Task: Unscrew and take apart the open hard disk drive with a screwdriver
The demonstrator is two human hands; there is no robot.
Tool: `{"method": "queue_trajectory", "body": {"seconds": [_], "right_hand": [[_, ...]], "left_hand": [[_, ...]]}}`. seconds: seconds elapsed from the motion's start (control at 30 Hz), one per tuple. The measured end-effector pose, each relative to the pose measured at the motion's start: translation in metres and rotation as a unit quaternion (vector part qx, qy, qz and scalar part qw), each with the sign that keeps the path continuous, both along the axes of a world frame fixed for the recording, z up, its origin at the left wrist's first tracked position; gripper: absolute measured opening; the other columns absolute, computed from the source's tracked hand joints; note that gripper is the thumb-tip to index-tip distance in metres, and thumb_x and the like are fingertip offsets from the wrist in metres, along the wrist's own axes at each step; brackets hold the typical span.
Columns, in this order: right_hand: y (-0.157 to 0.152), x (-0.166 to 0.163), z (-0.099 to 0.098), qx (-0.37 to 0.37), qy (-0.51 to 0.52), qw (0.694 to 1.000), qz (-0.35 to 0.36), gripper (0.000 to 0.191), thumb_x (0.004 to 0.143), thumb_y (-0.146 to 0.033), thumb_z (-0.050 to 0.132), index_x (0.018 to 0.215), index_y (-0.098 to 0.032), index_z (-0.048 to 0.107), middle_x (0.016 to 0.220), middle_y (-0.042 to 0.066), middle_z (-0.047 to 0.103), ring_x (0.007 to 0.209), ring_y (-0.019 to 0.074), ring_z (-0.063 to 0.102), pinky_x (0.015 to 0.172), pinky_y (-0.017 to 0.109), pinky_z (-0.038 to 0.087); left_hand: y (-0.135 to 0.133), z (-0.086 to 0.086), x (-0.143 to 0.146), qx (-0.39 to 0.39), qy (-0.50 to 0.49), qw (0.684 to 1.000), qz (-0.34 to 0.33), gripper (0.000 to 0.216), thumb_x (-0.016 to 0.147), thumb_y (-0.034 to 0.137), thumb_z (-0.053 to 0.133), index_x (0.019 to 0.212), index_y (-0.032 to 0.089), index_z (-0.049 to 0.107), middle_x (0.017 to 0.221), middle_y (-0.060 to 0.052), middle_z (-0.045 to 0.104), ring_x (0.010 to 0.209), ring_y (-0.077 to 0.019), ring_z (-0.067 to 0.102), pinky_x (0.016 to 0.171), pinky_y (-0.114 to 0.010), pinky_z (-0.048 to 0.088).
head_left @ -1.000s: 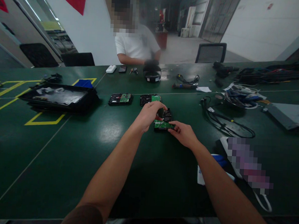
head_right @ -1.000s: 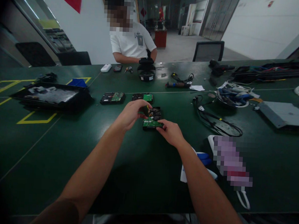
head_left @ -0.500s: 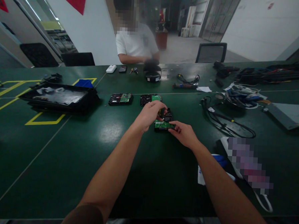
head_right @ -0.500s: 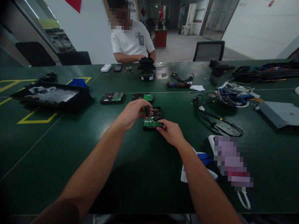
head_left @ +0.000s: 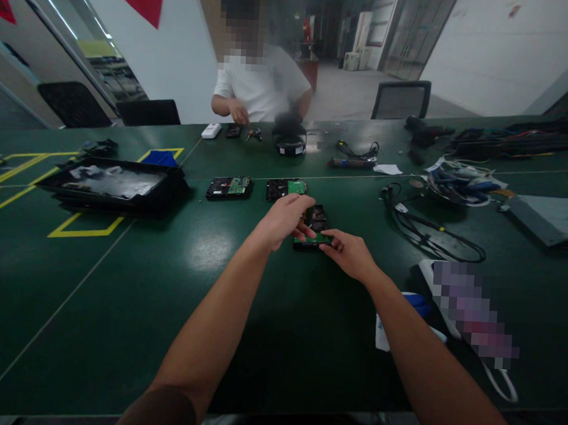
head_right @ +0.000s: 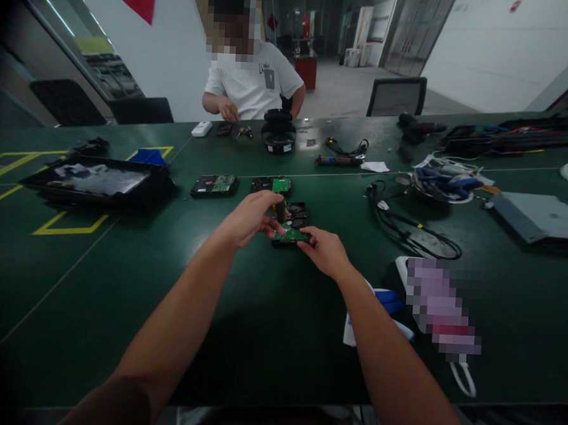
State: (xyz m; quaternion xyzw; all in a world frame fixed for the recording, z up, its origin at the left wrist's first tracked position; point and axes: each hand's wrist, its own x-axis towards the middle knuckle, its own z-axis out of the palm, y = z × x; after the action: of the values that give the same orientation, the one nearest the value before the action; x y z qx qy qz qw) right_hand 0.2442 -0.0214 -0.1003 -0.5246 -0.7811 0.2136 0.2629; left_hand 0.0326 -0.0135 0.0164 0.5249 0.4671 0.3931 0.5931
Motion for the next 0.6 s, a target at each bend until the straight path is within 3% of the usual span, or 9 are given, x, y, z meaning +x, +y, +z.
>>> {"method": "queue_trajectory", "body": {"seconds": [0.23,0.6], "right_hand": [[0.0003,0.0004,-0.0022,-0.003,0.009,1.0,0.004,0.038,0.092,-0.039,0.067,0.128,-0.027,0.066,0.083,0.001,0.067,0.07,0.0154,0.06,0.064,0.028,0.046],[-0.0003,0.0,0.0014,-0.006,-0.002,1.0,0.003,0.039,0.093,-0.04,0.066,0.129,-0.027,0.066,0.086,0.002,0.067,0.071,0.016,0.06,0.065,0.029,0.046]], "left_hand": [[0.0034,-0.0009,-0.0037,0.014,0.007,1.0,-0.001,0.025,0.089,0.039,0.054,0.093,0.017,0.065,0.097,-0.009,0.067,0.062,-0.0146,0.066,0.052,-0.025,0.049],[0.0082,-0.0081,-0.0034,0.039,0.018,0.999,0.004,0.037,0.091,0.052,0.057,0.089,0.019,0.072,0.099,-0.009,0.069,0.06,-0.0119,0.057,0.055,-0.027,0.047]]}}
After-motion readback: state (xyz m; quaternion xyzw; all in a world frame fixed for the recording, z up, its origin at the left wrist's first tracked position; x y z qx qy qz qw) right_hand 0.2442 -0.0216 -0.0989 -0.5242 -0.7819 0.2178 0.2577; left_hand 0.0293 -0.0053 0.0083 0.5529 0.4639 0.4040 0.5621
